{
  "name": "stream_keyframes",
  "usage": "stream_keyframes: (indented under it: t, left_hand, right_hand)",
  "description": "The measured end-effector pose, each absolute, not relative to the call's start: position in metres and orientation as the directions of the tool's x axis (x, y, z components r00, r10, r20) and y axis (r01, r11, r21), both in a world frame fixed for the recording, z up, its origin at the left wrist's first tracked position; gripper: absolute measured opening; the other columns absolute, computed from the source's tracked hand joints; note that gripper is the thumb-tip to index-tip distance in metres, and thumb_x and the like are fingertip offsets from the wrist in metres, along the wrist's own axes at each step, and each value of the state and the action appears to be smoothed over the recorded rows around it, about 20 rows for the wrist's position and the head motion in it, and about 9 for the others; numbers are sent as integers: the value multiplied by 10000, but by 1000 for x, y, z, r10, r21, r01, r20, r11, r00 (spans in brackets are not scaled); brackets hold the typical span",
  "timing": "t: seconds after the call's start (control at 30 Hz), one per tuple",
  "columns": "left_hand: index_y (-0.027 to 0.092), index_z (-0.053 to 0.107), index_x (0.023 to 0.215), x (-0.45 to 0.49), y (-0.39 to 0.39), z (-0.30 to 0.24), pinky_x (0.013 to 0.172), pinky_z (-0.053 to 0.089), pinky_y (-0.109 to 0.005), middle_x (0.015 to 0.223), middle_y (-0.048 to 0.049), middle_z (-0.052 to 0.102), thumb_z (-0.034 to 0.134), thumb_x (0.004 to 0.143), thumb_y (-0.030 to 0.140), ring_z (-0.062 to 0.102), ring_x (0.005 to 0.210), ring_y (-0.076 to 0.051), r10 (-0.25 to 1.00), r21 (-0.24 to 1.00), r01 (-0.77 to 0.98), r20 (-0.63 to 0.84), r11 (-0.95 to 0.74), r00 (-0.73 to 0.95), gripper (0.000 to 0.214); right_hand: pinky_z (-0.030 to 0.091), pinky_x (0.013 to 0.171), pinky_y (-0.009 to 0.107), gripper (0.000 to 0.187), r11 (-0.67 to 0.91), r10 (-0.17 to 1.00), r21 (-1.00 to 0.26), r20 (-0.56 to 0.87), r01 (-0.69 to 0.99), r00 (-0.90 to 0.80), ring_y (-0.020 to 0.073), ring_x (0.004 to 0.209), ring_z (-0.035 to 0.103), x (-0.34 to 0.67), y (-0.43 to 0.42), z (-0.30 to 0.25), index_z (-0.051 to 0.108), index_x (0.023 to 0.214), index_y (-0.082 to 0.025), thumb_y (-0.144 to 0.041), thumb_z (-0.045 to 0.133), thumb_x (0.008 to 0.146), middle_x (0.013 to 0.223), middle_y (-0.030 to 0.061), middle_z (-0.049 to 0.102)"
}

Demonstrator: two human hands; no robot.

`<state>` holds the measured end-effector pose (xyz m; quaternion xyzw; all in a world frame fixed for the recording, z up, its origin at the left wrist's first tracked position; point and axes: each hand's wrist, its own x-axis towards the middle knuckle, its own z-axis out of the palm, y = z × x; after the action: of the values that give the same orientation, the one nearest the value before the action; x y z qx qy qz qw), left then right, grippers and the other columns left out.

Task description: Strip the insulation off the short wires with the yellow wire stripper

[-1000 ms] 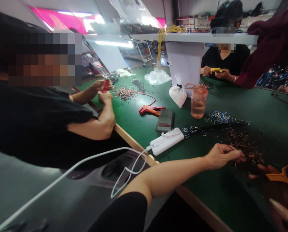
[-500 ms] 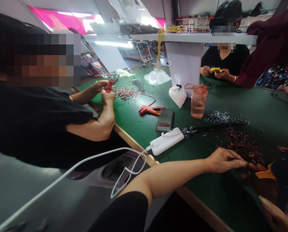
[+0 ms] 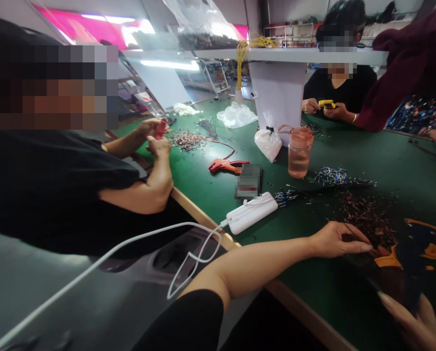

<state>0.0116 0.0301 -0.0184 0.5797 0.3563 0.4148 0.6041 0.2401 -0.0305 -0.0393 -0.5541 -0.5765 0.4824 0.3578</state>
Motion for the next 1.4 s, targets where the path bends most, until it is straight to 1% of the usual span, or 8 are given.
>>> stream_keyframes:
  t: [0.23,0.4,0.57,0.7,0.83,1.07,1.23,1.4]
  left_hand:
    - [131,766,805,7,32,-15,757,546,-271,861,-79,771,715,812,471,700,790,-176,969,989,-143,78,-45,233,345]
    - [140,728,786,3,34,-7,672,550,-259,747,-60,760,749,752,545,677,669,-147,986,977,-203,91,-61,141,408]
    - [141,719,763,0,32,-1,655,545,-256,721,-58,751,765,739,548,670,659,-145,987,970,-230,106,-77,117,410]
    - [140,743,766,-2,30,2,694,551,-273,784,-75,753,741,770,553,671,709,-154,972,963,-252,148,-100,180,413]
    - [152,775,762,3,23,3,887,542,-341,1052,-129,746,756,754,562,683,985,-224,911,951,-308,150,-26,385,411]
    - [194,807,814,18,8,-6,1098,416,-449,1310,-130,650,785,734,540,574,1253,-302,795,935,-324,86,144,601,356]
    - [182,811,829,26,4,-13,1061,449,-410,1136,-111,704,778,744,536,626,1124,-262,774,913,-358,81,195,628,366]
    - [157,804,771,31,5,-16,971,496,-377,1086,-117,715,808,684,565,653,1005,-240,864,920,-358,46,159,502,418]
  right_hand:
    - [603,879,461,544,-102,988,-949,-132,300,-82,376,1042,711,241,-28,-48,719,1062,-177,-546,799,671,1068,156,771]
    - [491,1040,493,591,-15,988,-962,-57,273,-143,337,1158,648,232,-22,-25,656,1173,-201,-543,786,710,1223,141,712]
    - [520,964,442,538,-13,974,-970,-67,245,-216,301,1061,664,227,-23,-16,655,1170,-214,-564,731,768,1140,115,723]
    - [492,996,445,516,8,980,-984,-28,177,-198,287,1048,654,227,-24,-23,664,1164,-217,-621,597,849,1120,105,718]
    - [441,1071,479,541,-2,992,-984,-25,180,-125,306,1143,621,224,-26,-27,643,1232,-232,-620,573,861,1180,102,704]
    - [477,1016,473,547,178,977,-881,212,438,28,297,1166,593,218,-24,-32,531,1334,-234,-550,563,889,1269,115,615]
    - [478,971,542,588,298,927,-674,374,676,-35,330,1132,559,214,-18,-41,520,1325,-210,-563,586,858,1222,150,586]
    - [392,1010,645,665,328,890,-523,449,787,-73,378,1208,462,204,-24,-43,422,1425,-209,-533,573,864,1261,175,516]
